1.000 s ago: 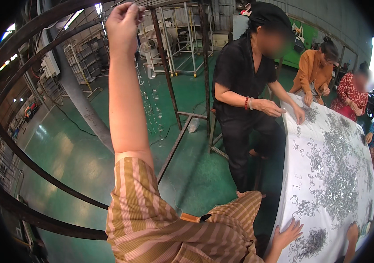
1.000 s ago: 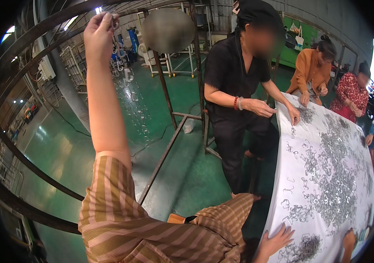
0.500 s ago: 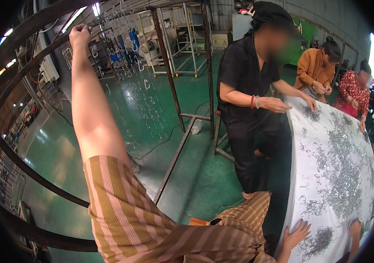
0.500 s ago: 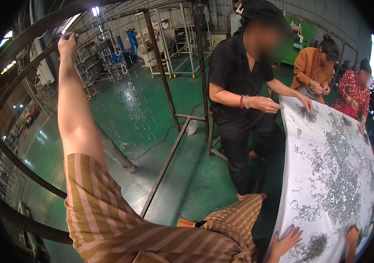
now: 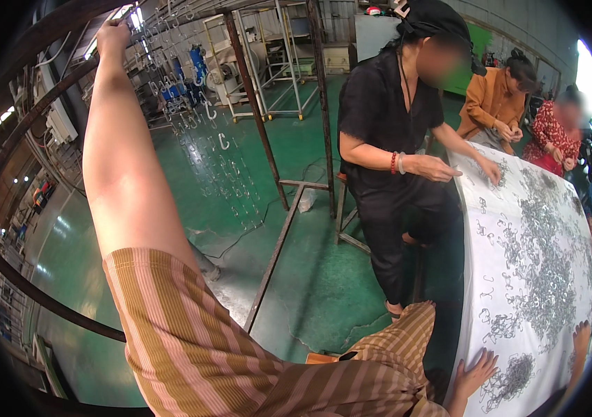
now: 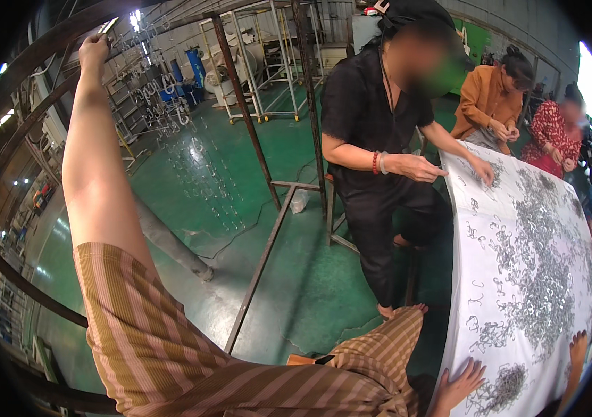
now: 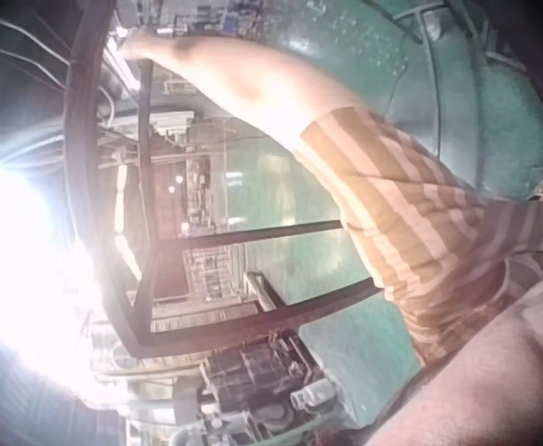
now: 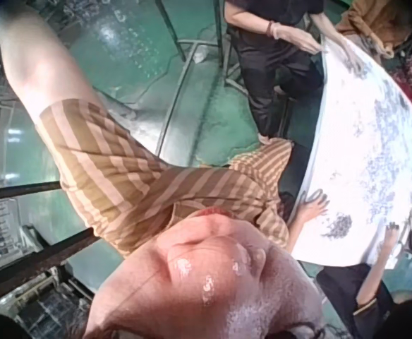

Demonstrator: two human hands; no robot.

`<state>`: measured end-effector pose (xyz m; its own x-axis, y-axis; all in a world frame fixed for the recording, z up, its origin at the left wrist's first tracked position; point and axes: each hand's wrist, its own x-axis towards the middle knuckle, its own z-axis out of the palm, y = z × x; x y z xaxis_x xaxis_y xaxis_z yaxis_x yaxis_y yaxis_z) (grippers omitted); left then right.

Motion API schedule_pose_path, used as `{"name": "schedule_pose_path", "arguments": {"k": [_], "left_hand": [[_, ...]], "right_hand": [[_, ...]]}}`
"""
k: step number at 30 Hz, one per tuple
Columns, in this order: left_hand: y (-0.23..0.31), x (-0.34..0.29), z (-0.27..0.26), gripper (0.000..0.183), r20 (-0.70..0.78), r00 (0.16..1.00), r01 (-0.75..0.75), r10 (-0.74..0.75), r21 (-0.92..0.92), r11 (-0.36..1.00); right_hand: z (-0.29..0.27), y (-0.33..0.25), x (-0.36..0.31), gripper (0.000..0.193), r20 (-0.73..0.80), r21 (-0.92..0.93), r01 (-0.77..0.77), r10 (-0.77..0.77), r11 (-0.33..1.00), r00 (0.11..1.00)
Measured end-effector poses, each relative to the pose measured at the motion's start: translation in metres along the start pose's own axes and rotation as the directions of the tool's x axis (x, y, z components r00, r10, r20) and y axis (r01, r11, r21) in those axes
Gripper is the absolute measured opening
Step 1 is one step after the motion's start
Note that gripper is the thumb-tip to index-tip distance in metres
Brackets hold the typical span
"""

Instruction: The person sorts and organizes small metal hooks on a large table, picking them up by hand and grouping them into piles.

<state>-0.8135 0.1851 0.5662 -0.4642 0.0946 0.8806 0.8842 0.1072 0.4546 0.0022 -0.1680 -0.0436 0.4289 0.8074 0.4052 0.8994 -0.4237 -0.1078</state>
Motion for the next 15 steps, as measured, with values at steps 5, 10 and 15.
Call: {"name": "schedule_pose_path", "arguments": {"k": [5, 10, 15], "left_hand": [[0.007, -0.015, 0.022, 0.030, 0.066, 0.998, 0.008, -0.016, 0.127, 0.992], [-0.065, 0.072, 0.019, 0.039, -0.003, 0.999, -0.030, 0.032, 0.285, 0.958], [-0.016, -0.022, 0.048, 0.036, -0.082, 0.994, 0.079, -0.076, 0.036, 0.996]], "right_hand": [[-0.008, 0.002, -0.001, 0.080, 0.004, -0.040, -0.024, 0.024, 0.999, 1.000], [0.010, 0.005, 0.001, 0.075, 0.024, -0.025, 0.054, -0.053, 0.998, 0.998], [-0.004, 0.015, -0.004, 0.070, -0.008, -0.143, 0.026, -0.028, 0.989, 1.000]]}}
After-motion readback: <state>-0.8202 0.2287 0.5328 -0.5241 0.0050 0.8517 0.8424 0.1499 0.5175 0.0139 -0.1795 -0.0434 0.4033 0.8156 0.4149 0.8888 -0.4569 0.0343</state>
